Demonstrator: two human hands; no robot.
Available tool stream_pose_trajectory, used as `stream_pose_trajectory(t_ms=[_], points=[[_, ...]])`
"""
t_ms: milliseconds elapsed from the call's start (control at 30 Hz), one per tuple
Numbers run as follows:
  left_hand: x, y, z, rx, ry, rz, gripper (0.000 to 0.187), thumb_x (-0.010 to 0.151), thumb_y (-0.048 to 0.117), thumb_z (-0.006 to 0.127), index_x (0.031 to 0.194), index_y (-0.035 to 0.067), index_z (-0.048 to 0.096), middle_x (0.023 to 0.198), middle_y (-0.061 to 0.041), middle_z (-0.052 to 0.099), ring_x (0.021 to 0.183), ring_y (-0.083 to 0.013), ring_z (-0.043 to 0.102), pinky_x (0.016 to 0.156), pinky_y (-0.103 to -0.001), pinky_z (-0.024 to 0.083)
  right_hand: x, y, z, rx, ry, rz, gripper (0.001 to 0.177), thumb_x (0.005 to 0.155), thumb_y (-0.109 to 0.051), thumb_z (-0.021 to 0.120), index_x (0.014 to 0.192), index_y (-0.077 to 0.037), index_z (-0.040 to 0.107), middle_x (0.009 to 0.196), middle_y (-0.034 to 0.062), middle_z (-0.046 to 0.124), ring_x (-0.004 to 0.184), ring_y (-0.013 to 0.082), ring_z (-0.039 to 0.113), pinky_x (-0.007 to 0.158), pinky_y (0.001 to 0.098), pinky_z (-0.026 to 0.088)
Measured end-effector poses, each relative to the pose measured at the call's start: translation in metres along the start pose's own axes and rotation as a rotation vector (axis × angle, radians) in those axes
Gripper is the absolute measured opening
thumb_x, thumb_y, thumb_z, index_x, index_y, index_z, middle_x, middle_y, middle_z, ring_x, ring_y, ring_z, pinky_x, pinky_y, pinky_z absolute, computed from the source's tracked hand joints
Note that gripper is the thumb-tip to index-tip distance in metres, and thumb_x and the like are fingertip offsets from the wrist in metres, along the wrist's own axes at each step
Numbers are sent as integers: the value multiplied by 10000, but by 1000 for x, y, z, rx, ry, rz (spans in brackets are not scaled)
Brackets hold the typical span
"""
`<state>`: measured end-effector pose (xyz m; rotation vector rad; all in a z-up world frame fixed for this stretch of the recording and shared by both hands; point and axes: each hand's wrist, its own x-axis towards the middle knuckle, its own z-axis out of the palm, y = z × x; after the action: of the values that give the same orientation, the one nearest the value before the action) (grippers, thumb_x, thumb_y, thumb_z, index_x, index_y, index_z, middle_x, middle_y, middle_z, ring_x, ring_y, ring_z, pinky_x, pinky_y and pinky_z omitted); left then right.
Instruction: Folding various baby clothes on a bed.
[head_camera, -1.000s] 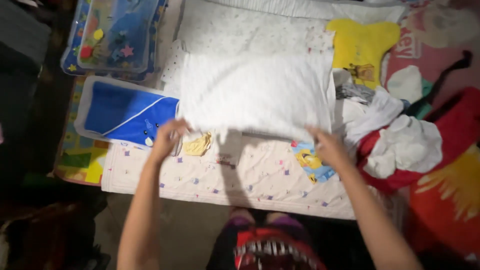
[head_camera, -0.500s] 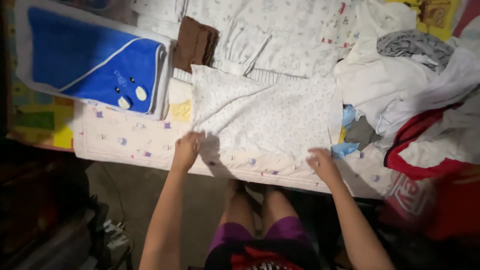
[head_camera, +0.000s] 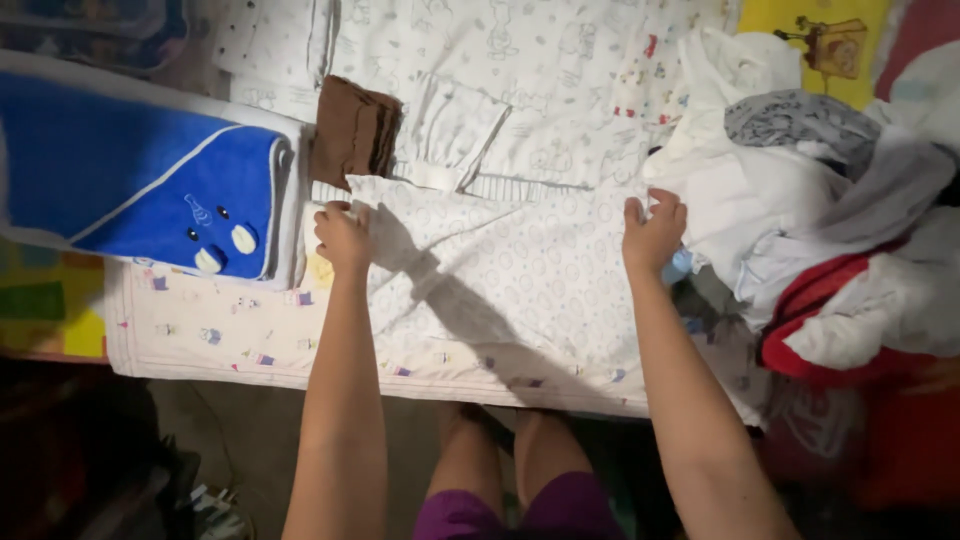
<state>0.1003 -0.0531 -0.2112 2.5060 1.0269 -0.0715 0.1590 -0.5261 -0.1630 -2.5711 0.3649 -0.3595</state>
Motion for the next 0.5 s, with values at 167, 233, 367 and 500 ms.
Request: stream_pose_trajectory(t_ms=[167,233,367,500], points=[[-2,17,-10,-51,-37,8,331,893,392,756,1087,142,657,1173,-114,625,1133,-358,582,881,-602,402,0,50,27,81,-37,-58,224,914,-102,813,1040,-44,637,958,124,627,909,308,609,787,426,500],[11,24,-9,-120,9,15,350,861,372,764,1095,140,648,1146,-101,642,1102,-345,601,844,-593,400,5,49,25,136,-21,-89,193,949,-84,799,1021,-44,624,941,116,636,891,288,617,781,404,512],[14,14,6,-3,-49,36,297,915,371,746,1083,138,669,1090,-88,689,1064,-330,637,850,-578,379,-8,39,-5,409,-142,134,182,1015,-98,734,1051,-29,570,856,77,599,733,182,582,664,325,486],[2,22,1,-326,77,11,201,955,282,676,1090,133,664,1005,-33,736,980,-287,691,876,-539,412,-20,39,-45,619,-217,266,161,1049,-127,665,1083,-44,532,891,0,594,752,91,595,652,261,513]])
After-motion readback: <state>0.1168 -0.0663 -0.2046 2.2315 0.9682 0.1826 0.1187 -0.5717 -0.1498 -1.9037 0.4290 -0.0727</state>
